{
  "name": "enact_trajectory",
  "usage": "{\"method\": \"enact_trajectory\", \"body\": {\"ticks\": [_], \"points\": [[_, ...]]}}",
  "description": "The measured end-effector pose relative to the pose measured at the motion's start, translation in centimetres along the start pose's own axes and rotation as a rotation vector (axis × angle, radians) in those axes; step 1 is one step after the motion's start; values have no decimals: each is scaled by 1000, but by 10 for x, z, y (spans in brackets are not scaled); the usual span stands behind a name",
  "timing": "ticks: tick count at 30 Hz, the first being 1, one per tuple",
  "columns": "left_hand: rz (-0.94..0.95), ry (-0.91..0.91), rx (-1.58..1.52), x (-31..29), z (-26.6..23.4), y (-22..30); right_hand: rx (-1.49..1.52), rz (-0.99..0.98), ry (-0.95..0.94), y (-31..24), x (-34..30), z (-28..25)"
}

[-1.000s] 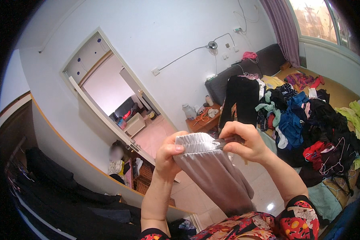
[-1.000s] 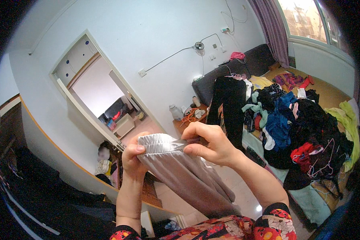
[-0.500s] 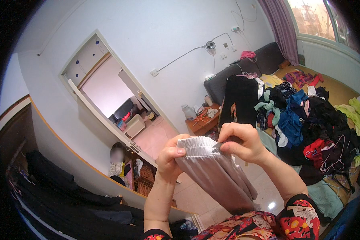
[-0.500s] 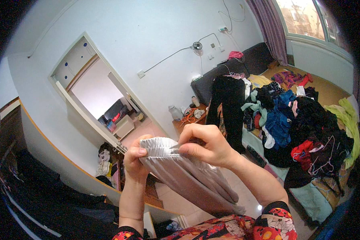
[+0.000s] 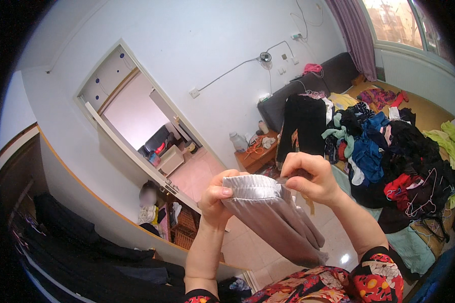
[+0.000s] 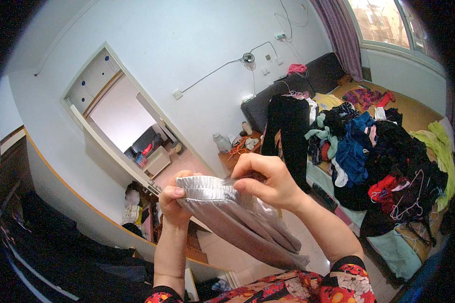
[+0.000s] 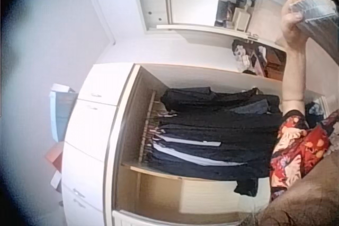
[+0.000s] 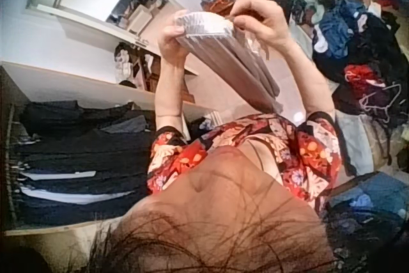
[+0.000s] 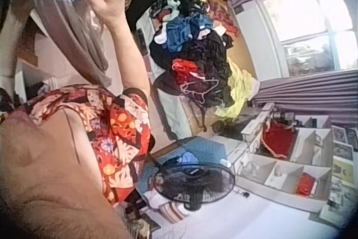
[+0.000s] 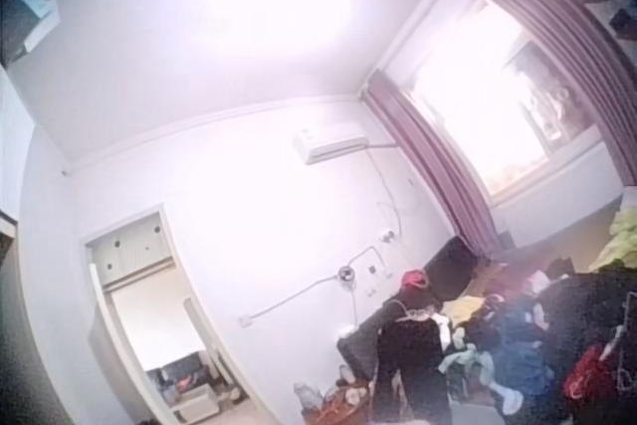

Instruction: The person holds up black shorts, places them on a pink hanger, and sets them on a bed before picking through a pile of clothes and selecting a pair of silver shorts to inspect and prepare for hanging.

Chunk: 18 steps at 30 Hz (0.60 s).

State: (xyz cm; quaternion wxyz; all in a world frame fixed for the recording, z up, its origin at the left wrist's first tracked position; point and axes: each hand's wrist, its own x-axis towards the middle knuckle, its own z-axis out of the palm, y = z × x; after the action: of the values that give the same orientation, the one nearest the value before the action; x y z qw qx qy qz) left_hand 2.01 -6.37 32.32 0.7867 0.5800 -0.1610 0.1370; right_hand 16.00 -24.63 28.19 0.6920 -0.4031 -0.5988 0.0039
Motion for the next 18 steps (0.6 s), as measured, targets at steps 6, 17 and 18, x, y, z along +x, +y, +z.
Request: {"method": "enact_trajectory", "body": {"ticks": [6,17,18], "points": [[-22,-44,-8,2,-5,-3,24,65,24,12,-2,2],[-43,-21,43,2,-8,-7,25,-25,51,-4,5,10],[-35,-7,27,1,-11,-8,157,-36,66,-2,3,8]]}}
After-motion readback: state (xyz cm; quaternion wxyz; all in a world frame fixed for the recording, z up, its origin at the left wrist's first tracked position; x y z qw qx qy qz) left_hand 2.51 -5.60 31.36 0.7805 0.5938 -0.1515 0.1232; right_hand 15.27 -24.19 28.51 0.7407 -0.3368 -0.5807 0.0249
